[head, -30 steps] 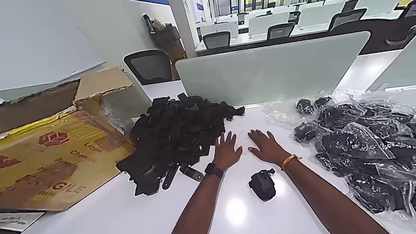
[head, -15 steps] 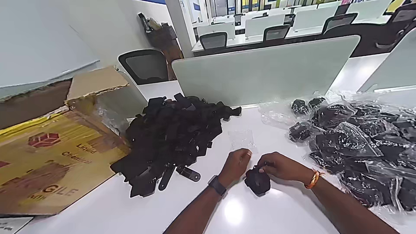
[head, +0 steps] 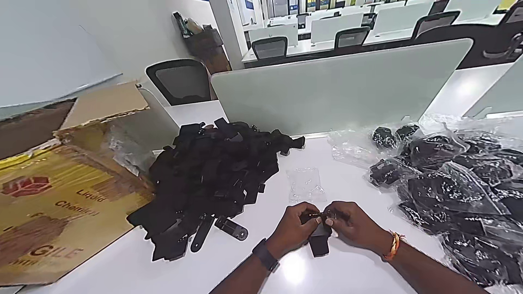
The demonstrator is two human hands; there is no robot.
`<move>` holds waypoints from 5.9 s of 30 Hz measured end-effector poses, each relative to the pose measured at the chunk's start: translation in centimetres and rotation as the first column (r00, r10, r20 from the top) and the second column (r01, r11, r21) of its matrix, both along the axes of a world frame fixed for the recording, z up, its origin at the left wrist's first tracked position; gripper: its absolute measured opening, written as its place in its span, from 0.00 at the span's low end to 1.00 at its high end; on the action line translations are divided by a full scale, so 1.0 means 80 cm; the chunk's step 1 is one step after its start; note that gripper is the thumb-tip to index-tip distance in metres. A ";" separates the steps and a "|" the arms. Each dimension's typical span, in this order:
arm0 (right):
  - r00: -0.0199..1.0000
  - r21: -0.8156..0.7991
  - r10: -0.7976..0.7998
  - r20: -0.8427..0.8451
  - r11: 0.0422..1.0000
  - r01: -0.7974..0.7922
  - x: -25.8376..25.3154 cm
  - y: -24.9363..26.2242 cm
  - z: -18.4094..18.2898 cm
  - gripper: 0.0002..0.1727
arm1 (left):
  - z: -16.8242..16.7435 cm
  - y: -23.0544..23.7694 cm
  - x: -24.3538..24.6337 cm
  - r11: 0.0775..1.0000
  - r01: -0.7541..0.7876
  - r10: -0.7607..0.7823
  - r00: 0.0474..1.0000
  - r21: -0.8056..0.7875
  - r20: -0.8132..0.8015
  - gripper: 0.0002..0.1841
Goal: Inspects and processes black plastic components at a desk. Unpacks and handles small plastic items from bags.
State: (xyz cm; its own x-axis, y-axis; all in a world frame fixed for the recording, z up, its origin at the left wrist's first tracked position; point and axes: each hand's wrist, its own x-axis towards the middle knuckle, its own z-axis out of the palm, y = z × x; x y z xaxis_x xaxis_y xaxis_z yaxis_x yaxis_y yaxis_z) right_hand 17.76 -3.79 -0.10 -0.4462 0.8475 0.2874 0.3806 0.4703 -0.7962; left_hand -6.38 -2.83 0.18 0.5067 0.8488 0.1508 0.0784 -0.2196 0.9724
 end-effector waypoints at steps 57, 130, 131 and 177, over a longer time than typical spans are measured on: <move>0.957 -0.103 -0.010 -0.290 0.994 -0.021 -0.018 -0.012 0.012 0.08 | 0.001 0.000 -0.001 0.998 -0.050 0.050 0.999 0.023 0.019 0.09; 0.997 0.235 0.044 0.059 0.970 -0.057 0.004 -0.009 0.009 0.22 | 0.001 -0.007 -0.003 0.995 0.050 -0.041 0.994 0.086 -0.099 0.09; 0.995 0.247 0.028 0.095 0.968 -0.050 0.006 -0.009 0.009 0.23 | 0.001 -0.007 -0.003 0.995 0.051 -0.043 0.994 0.082 -0.100 0.09; 0.995 0.020 -0.101 -0.009 0.995 0.101 -0.028 -0.001 0.023 0.14 | 0.013 0.036 -0.024 0.979 0.169 -0.187 0.966 -0.116 -0.177 0.12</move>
